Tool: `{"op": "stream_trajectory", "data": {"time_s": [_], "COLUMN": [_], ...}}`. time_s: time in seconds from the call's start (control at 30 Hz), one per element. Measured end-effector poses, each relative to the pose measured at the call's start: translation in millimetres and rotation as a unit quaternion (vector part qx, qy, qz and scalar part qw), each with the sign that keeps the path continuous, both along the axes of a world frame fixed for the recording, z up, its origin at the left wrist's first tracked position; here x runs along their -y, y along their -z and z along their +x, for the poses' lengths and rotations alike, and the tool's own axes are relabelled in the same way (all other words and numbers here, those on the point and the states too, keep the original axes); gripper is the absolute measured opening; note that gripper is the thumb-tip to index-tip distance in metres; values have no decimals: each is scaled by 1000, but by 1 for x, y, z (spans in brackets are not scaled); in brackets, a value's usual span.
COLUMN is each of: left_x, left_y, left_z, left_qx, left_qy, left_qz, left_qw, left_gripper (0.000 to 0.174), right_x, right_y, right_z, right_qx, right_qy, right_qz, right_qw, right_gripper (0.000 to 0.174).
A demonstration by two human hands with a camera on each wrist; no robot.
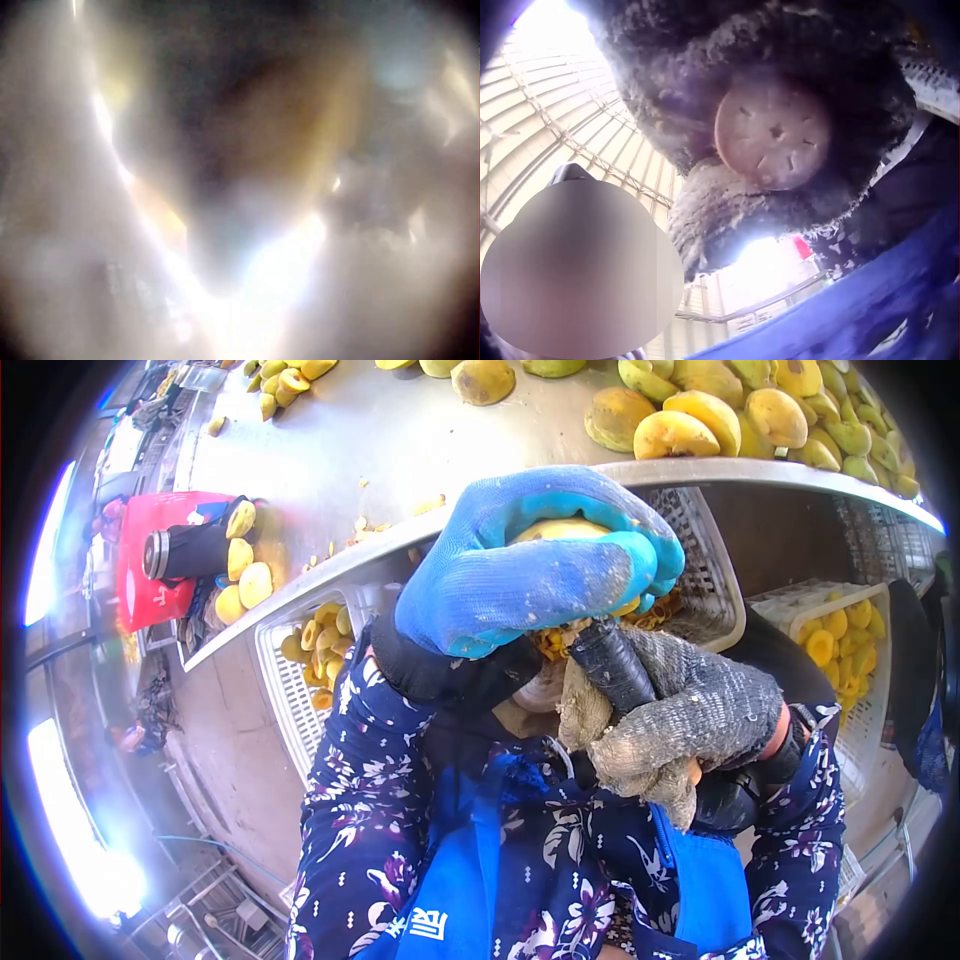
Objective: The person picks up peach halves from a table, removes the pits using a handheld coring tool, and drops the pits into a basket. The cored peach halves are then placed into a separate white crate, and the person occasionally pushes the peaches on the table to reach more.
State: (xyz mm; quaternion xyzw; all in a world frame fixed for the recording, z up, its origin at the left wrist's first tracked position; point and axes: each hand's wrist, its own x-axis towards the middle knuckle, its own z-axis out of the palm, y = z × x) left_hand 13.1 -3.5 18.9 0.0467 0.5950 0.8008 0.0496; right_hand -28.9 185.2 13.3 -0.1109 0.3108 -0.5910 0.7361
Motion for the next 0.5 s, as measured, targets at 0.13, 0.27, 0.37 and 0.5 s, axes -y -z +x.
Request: {"op": "stream_trajectory", "data": {"time_s": [0.13, 0.27, 0.37, 0.5], "left_x": [-3, -6, -10, -5], "left_y": [-6, 11, 13, 4], "left_z": [-2, -7, -8, -4], "left_qx": [19, 34, 43, 107], "left_qy": [-57, -134, -181, -185], "left_qz": [11, 55, 54, 6], "left_qw": [998, 989, 981, 977], "left_gripper": [44, 45, 42, 38], "right_x": [6, 18, 10, 5], "right_y": [-21, 1, 28, 34], "right_z": [-8, 11, 9, 5], "right_qx": [-88, -488, -683, -863], "right_qy": [5, 170, 178, 177], "right_qz": [55, 66, 70, 72], "right_qw": [995, 854, 705, 468], "right_gripper": [29, 26, 26, 16]}}
